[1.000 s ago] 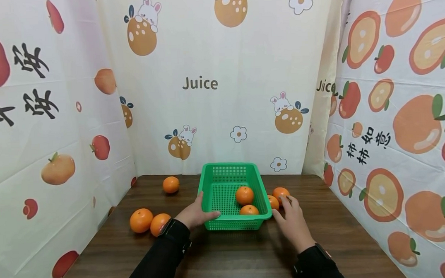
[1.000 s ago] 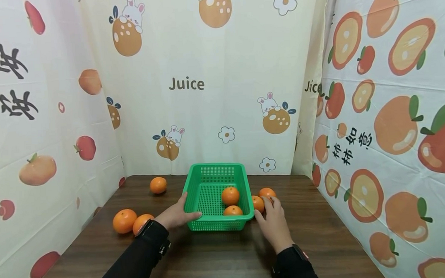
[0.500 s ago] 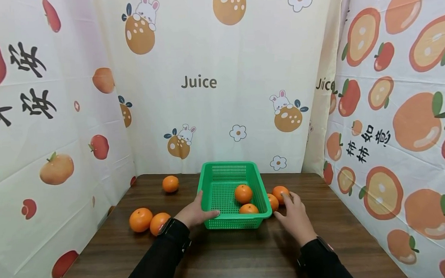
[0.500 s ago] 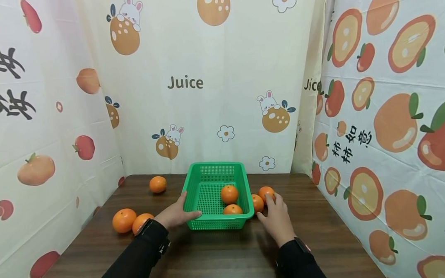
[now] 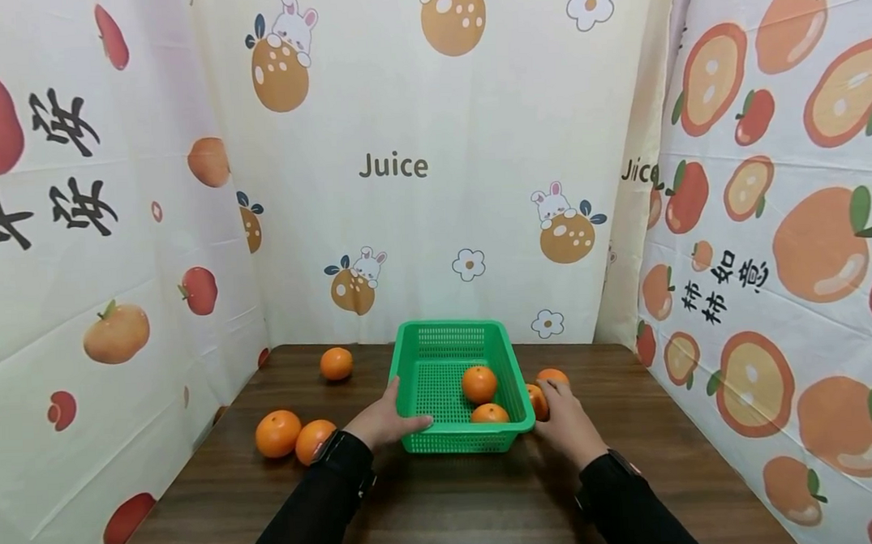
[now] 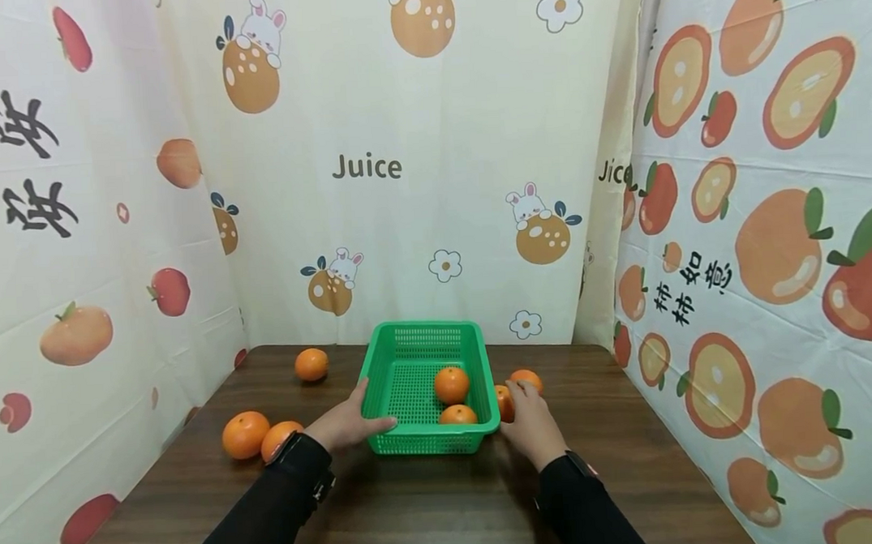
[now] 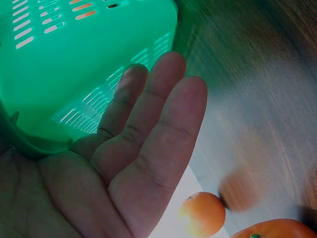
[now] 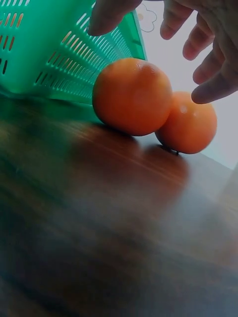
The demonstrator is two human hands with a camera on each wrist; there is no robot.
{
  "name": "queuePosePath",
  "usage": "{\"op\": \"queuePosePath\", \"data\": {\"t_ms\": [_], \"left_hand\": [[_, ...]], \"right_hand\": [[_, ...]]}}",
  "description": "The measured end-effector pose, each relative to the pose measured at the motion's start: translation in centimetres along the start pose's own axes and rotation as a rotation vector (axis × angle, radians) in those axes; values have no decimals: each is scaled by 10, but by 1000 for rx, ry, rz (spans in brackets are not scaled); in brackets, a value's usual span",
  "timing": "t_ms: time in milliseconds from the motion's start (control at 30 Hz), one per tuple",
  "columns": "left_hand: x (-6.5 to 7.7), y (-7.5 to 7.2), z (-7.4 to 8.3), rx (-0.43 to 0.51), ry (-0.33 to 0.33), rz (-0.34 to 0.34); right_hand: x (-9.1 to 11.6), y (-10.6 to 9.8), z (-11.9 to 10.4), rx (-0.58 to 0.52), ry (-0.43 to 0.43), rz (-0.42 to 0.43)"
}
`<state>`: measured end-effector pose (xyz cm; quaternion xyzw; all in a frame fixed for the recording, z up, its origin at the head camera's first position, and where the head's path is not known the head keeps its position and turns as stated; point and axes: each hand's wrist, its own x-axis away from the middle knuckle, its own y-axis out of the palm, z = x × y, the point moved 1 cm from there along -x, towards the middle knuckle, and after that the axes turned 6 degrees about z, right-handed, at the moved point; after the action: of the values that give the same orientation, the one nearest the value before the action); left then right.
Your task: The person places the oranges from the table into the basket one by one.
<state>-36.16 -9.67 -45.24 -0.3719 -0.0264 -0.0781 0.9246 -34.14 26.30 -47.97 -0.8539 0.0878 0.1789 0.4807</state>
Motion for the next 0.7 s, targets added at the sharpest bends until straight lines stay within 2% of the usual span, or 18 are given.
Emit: {"op": "queuePosePath", "data": {"t_ms": [267, 467, 700], "left_hand": [[0, 0, 1, -7, 5, -2], [-3, 1, 0, -5, -4, -1], [-7, 3, -4, 11, -1, -1]], "right_hand": [[-7, 7, -7, -29, -1, -56], [-13, 12, -8, 7, -67, -57], [-16, 18, -4, 37, -101, -46]]}}
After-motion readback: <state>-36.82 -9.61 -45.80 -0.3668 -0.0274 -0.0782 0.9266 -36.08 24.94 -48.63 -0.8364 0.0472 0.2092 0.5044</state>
